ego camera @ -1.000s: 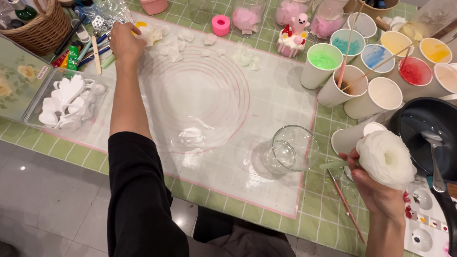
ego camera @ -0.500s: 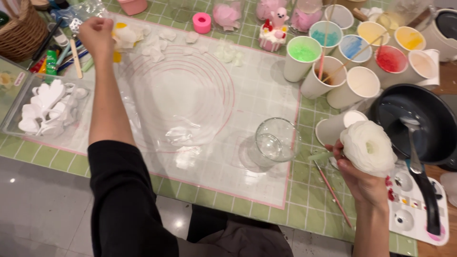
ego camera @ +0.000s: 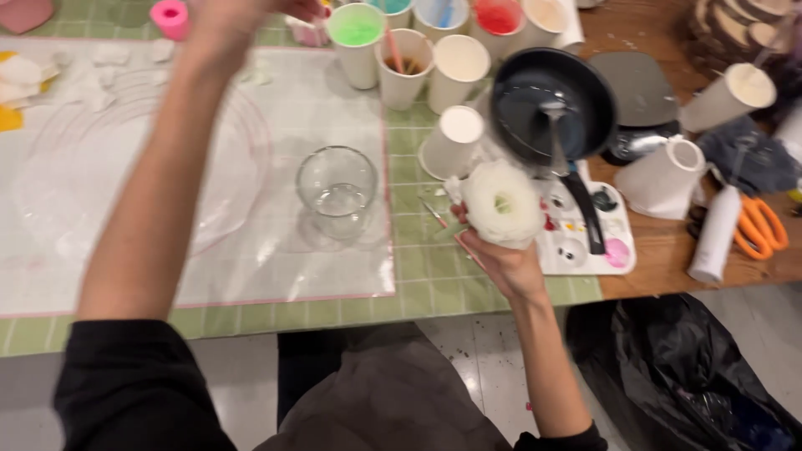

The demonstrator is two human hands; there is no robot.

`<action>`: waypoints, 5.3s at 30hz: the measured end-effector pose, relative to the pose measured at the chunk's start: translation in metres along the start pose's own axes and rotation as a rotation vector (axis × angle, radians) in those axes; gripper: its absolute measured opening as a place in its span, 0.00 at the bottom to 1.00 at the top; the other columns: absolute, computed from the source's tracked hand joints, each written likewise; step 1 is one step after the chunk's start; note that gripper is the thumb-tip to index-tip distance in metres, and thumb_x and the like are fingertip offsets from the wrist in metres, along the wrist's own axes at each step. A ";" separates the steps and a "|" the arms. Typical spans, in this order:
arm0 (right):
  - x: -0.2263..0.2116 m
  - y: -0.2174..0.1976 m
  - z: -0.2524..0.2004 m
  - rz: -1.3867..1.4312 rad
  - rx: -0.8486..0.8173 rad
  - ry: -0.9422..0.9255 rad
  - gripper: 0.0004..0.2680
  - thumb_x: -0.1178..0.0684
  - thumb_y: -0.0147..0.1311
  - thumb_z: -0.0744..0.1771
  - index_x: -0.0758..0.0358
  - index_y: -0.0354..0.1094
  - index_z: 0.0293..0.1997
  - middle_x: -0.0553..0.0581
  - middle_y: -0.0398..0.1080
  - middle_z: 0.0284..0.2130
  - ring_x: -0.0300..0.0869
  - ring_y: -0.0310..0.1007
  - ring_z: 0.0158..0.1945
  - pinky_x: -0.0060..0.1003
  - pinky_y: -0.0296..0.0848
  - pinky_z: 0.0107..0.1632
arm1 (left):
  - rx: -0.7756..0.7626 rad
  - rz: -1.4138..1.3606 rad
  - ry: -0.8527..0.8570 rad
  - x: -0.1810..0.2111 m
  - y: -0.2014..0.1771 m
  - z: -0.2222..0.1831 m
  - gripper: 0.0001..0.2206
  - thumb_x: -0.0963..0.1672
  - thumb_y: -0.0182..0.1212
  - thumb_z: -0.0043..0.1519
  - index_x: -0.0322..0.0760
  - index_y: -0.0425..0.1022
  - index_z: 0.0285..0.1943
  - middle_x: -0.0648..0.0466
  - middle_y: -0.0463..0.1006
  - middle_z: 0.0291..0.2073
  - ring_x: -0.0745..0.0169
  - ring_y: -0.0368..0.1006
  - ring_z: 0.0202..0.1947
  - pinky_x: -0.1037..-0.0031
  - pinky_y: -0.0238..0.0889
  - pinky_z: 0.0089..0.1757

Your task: The recorder is assembling a decorative flower by attaching individual wax petals to a central stem.

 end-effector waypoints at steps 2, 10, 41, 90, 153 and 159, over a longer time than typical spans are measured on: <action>-0.006 -0.002 -0.012 0.024 0.015 0.064 0.20 0.72 0.57 0.62 0.70 0.66 0.60 0.59 0.74 0.49 0.46 0.73 0.59 0.47 0.68 0.60 | -0.174 -0.036 0.022 0.016 0.092 0.021 0.09 0.45 0.63 0.66 0.32 0.83 0.45 0.53 0.85 0.36 0.66 0.82 0.35 0.74 0.75 0.41; -0.041 -0.016 -0.037 0.149 -0.047 -0.082 0.21 0.71 0.56 0.63 0.71 0.63 0.64 0.60 0.71 0.53 0.45 0.71 0.56 0.55 0.57 0.76 | -0.044 0.532 0.292 0.011 0.319 0.059 0.04 0.41 0.72 0.46 0.37 0.81 0.27 0.48 0.81 0.25 0.54 0.79 0.30 0.64 0.70 0.33; -0.090 -0.049 -0.045 0.682 -0.198 -0.047 0.28 0.65 0.56 0.62 0.69 0.54 0.73 0.56 0.65 0.53 0.42 0.64 0.54 0.50 0.43 0.84 | 0.058 0.637 0.219 -0.041 0.363 0.058 0.01 0.41 0.69 0.47 0.40 0.84 0.24 0.46 0.82 0.25 0.47 0.79 0.31 0.62 0.70 0.38; -0.041 0.001 -0.017 0.178 0.059 -0.441 0.16 0.69 0.52 0.70 0.66 0.61 0.67 0.56 0.68 0.61 0.41 0.68 0.63 0.38 0.68 0.67 | 0.101 -0.089 0.041 0.142 0.252 -0.178 0.10 0.45 0.63 0.61 0.29 0.83 0.38 0.50 0.86 0.28 0.67 0.84 0.30 0.77 0.76 0.35; -0.079 0.066 -0.038 -1.195 -0.269 -0.795 0.25 0.60 0.68 0.62 0.59 0.52 0.59 0.57 0.62 0.55 0.51 0.64 0.62 0.64 0.43 0.80 | -0.328 -0.643 -0.061 0.073 0.217 -0.229 0.22 0.34 0.68 0.59 0.32 0.75 0.64 0.52 0.77 0.59 0.60 0.72 0.63 0.69 0.71 0.59; -0.083 0.070 -0.041 -1.194 -0.296 -0.836 0.25 0.60 0.68 0.62 0.58 0.51 0.60 0.58 0.61 0.55 0.50 0.64 0.63 0.68 0.35 0.80 | -0.336 -0.667 -0.065 0.076 0.219 -0.229 0.21 0.34 0.68 0.59 0.32 0.75 0.63 0.51 0.77 0.60 0.58 0.73 0.63 0.67 0.75 0.57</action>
Point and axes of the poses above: each hand's wrist, its own z-axis towards the middle knuckle, its own y-axis out of the palm, x = y × z, the point moved 7 cm from there along z, towards the middle knuckle
